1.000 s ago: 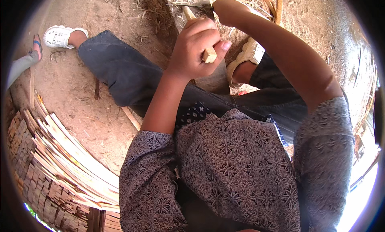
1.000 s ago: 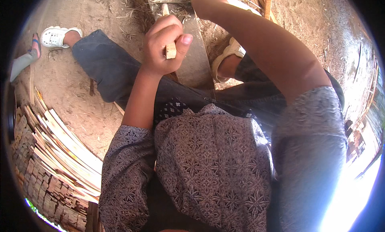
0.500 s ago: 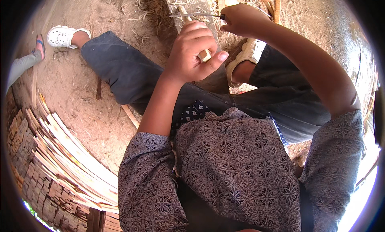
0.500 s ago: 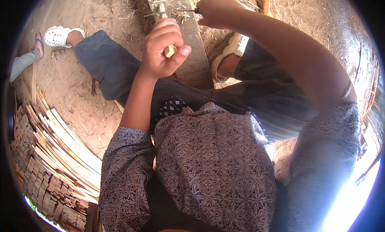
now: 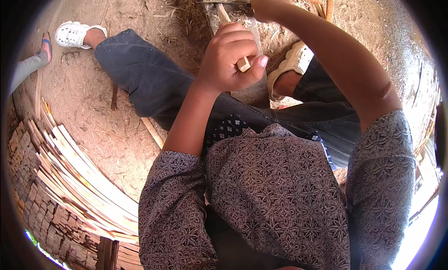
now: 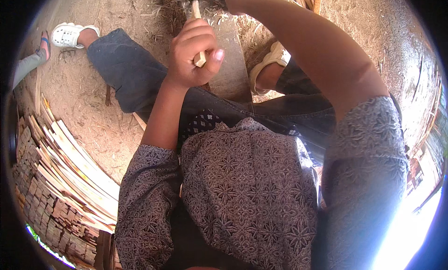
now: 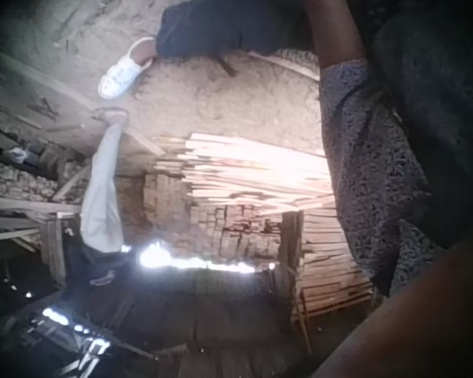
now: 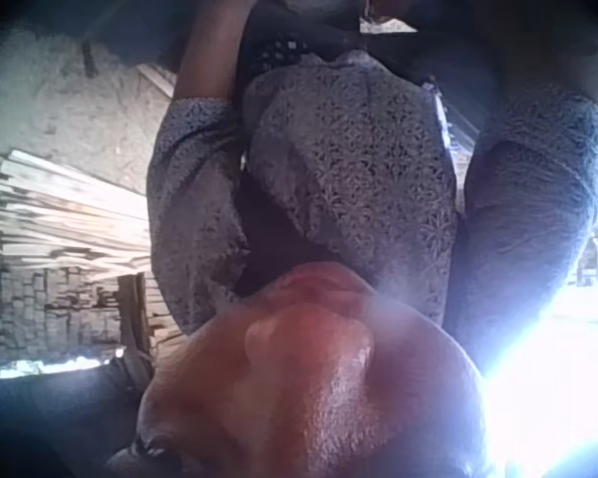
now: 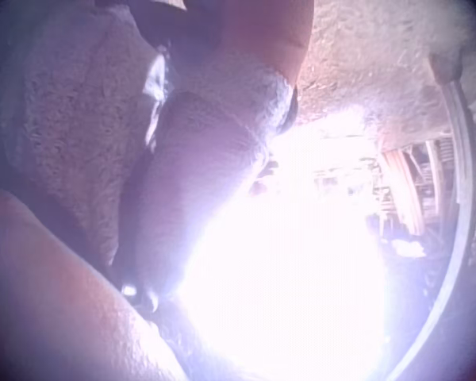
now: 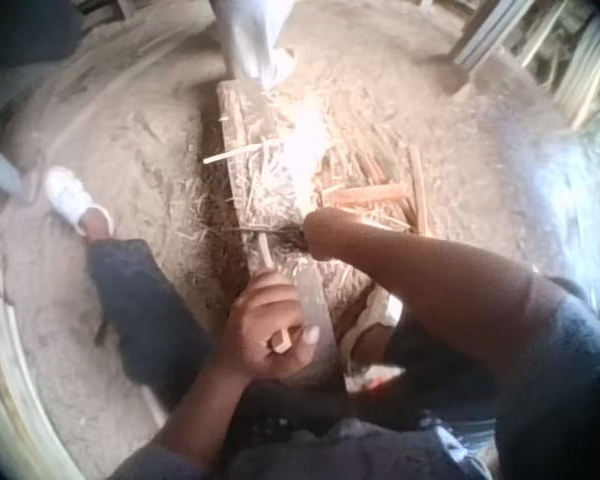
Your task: The person sits on the ground and uses a curved knife to shave and shape a small piece of light-colored wood. They hold the wood in one hand and the knife in the other, repeatedly scraping the surface to remove thin shavings.
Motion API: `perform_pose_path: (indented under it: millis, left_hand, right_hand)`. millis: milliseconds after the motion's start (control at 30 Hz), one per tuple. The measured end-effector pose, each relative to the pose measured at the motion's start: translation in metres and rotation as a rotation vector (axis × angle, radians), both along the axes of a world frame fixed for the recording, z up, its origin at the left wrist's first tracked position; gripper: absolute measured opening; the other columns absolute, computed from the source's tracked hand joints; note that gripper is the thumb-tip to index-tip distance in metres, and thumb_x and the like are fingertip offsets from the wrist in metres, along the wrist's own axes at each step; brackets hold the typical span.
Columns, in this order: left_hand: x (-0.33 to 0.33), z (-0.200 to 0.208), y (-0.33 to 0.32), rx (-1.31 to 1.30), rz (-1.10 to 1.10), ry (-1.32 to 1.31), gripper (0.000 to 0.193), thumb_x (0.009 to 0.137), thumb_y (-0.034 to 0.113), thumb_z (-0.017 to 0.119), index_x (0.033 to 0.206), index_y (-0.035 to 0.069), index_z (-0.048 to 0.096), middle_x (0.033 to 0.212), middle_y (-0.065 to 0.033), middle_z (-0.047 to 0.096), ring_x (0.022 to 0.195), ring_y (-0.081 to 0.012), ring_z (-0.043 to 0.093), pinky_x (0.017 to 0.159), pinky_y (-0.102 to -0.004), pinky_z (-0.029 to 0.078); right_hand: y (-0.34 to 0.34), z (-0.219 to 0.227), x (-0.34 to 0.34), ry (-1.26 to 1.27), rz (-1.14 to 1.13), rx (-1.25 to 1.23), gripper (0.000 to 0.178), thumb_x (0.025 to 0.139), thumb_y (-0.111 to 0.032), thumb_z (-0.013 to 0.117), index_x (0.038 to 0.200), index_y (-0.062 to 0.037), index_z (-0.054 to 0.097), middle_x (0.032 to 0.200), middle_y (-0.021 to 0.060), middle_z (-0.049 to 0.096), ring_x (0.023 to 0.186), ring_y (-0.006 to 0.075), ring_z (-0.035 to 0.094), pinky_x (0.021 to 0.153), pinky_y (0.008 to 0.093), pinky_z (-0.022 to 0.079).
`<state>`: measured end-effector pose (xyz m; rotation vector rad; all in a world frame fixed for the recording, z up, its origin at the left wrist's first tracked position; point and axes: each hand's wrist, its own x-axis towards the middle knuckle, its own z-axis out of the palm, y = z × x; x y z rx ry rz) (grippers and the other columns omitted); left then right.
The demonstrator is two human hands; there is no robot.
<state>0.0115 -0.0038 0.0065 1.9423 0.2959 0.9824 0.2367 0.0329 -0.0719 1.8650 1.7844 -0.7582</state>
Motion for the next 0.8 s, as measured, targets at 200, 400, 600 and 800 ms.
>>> perform_pose_path:
  millis: [200,400,600,800]
  left_hand:
    - [-0.007,-0.004,0.001,-0.016,-0.033,0.017,0.026,0.077,0.021,0.072,0.063,0.008,0.056,0.062,-0.0051,0.054,0.063,-0.0262,0.052,0.072,-0.0378,0.045]
    - [-0.001,-0.004,0.002,0.027,-0.041,-0.008,0.032,0.082,0.022,0.068,0.06,0.008,0.049,0.059,-0.0051,0.048,0.06,-0.0229,0.046,0.065,-0.0362,0.04]
    - [0.002,-0.004,-0.005,-0.003,-0.046,0.014,0.026,0.076,0.023,0.071,0.062,0.009,0.054,0.062,-0.0059,0.052,0.062,-0.0266,0.051,0.07,-0.0394,0.043]
    - [-0.005,-0.016,-0.003,-0.055,0.081,-0.112,0.031,0.082,0.024,0.069,0.061,0.008,0.052,0.061,-0.005,0.051,0.063,-0.0249,0.049,0.065,-0.0369,0.042]
  right_hand:
    - [-0.038,0.044,0.011,0.113,0.003,0.123,0.021,0.08,-0.008,0.062,0.095,0.0054,0.07,0.086,0.0294,0.071,0.084,0.0449,0.072,0.075,0.0516,0.057]
    - [-0.041,0.044,0.013,0.108,-0.036,0.103,0.019,0.08,-0.004,0.061,0.095,0.0042,0.071,0.089,0.028,0.071,0.088,0.0445,0.072,0.077,0.0525,0.057]
    - [-0.013,0.004,0.013,0.033,-0.021,0.05,0.017,0.079,-0.001,0.061,0.091,0.0061,0.072,0.088,0.0282,0.072,0.087,0.0441,0.072,0.076,0.0525,0.057]
    - [-0.035,0.065,-0.002,0.162,-0.026,0.153,0.017,0.081,-0.006,0.061,0.09,0.0044,0.072,0.088,0.0277,0.072,0.085,0.0437,0.072,0.075,0.0522,0.057]
